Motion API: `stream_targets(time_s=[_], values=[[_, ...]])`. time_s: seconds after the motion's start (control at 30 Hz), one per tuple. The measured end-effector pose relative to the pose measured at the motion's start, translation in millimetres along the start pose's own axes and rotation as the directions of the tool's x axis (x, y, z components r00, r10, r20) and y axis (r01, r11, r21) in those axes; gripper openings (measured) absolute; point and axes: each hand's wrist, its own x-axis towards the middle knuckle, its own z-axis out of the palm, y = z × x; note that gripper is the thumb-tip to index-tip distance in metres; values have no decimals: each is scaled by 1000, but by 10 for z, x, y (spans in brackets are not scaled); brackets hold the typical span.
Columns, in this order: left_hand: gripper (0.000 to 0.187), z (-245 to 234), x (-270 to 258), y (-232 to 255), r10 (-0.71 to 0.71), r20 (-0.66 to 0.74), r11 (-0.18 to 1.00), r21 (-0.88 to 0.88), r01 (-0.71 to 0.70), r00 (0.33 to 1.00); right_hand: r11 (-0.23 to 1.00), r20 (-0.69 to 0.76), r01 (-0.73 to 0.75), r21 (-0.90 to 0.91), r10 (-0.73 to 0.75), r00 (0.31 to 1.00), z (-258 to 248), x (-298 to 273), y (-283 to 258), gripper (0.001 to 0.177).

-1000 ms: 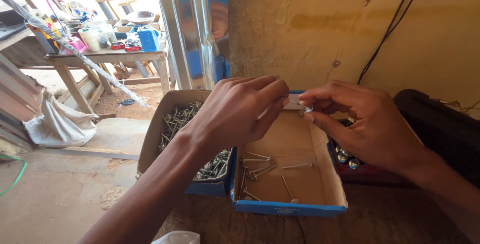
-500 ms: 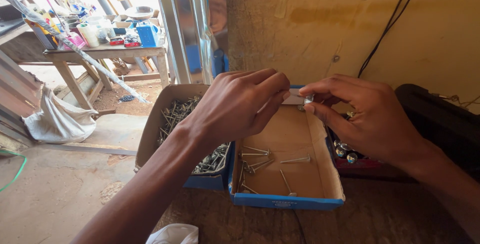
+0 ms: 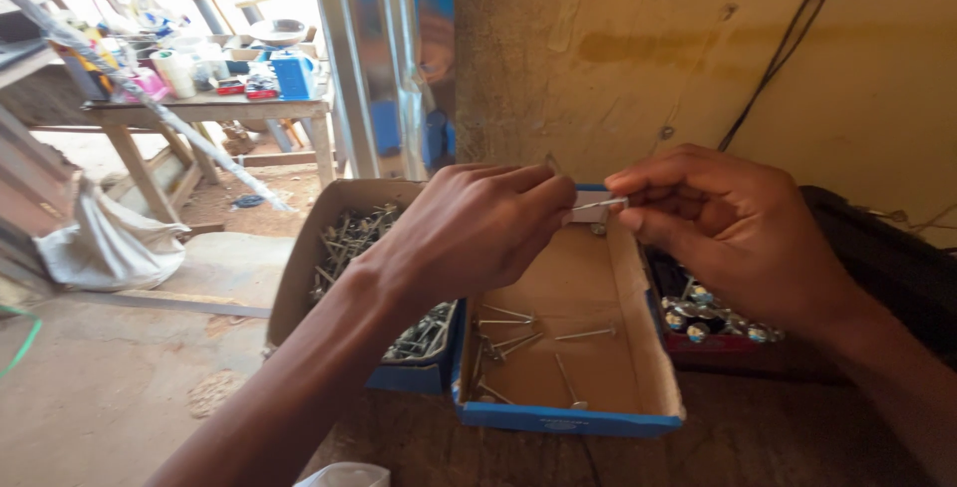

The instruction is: The recorder is sorting and assembling roofing nails with washers at a workbench.

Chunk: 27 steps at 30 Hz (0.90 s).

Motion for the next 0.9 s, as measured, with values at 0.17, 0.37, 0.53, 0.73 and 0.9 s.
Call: stream_targets(time_s=[0.17, 0.37, 0.53, 0.73, 0.9], values=[[10, -4, 48, 21, 5, 25, 1000, 8, -5, 1000, 994, -22, -105, 29, 106, 994, -73, 2, 32, 28], [8, 7, 78, 7, -52, -5, 998, 20, 53, 999, 986, -51, -88, -142, 81, 995, -127, 28, -55, 26], [6, -13, 55, -44, -129, -27, 992, 8, 129, 991, 926, -33, 8, -377, -23, 999, -61, 42, -87, 25], [6, 50, 25, -133, -239, 39, 960, 160, 230, 970, 846, 11, 121, -520, -136, 991, -42, 39, -66, 19], [7, 51, 22, -136, -348, 67, 924, 193, 330, 935, 837, 42, 119, -533, -115, 993, -38, 44, -50, 19]])
